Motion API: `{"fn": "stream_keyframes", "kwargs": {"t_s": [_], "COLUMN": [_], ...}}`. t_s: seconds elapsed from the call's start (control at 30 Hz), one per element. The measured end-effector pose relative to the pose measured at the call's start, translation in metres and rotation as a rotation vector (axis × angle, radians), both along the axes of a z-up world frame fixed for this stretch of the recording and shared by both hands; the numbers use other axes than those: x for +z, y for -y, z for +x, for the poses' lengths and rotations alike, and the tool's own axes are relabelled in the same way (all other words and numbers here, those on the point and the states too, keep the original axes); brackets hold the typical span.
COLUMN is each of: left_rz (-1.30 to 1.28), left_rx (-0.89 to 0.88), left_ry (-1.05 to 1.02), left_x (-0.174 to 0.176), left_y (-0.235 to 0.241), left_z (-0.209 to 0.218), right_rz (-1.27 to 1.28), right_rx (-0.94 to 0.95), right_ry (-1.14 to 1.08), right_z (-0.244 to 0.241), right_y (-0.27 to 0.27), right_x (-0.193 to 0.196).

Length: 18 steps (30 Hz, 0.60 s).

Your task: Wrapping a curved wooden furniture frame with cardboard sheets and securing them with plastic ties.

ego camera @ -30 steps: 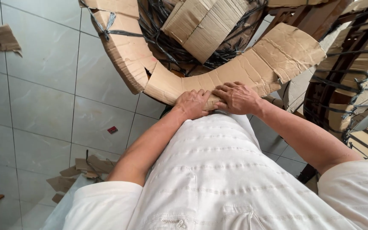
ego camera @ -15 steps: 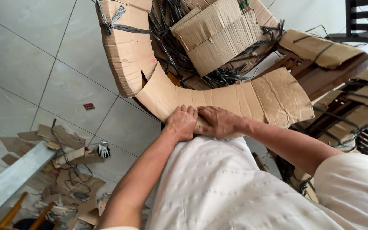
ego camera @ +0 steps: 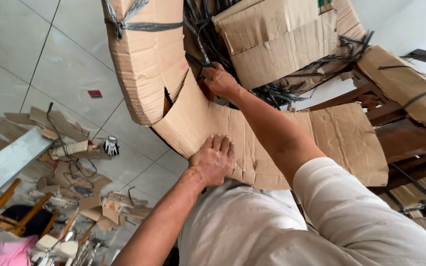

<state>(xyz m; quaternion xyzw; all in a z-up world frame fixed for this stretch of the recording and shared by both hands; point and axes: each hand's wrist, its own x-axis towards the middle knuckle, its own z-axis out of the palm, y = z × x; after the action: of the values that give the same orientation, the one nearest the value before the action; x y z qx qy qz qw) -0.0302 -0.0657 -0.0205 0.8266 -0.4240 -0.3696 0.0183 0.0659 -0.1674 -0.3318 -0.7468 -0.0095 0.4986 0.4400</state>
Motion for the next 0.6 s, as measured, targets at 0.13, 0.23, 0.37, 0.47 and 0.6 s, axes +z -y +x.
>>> {"fn": "stream_keyframes", "kwargs": {"t_s": [0.13, 0.23, 0.37, 0.47, 0.6], "left_rz": [-0.043, -0.068, -0.078, -0.002, 0.072], "left_rx": [0.008, 0.026, 0.02, -0.054, -0.121], "left_ry": [0.002, 0.029, 0.032, -0.019, -0.135], "left_x": [0.0, -0.001, -0.003, -0.012, -0.009], "left_y": [-0.004, -0.002, -0.002, -0.002, 0.0], "left_z": [-0.003, 0.002, -0.002, 0.0, 0.004], "right_rz": [-0.07, 0.01, 0.194, 0.437, 0.545], "right_rx": [0.034, -0.268, -0.713, -0.931, -1.175], "right_ry": [0.029, 0.019, 0.039, 0.045, -0.08], "right_z": [-0.01, -0.021, 0.003, 0.026, 0.03], "right_y": [-0.002, 0.012, 0.034, 0.067, 0.121], "right_x": [0.012, 0.008, 0.107, 0.179, 0.267]}}
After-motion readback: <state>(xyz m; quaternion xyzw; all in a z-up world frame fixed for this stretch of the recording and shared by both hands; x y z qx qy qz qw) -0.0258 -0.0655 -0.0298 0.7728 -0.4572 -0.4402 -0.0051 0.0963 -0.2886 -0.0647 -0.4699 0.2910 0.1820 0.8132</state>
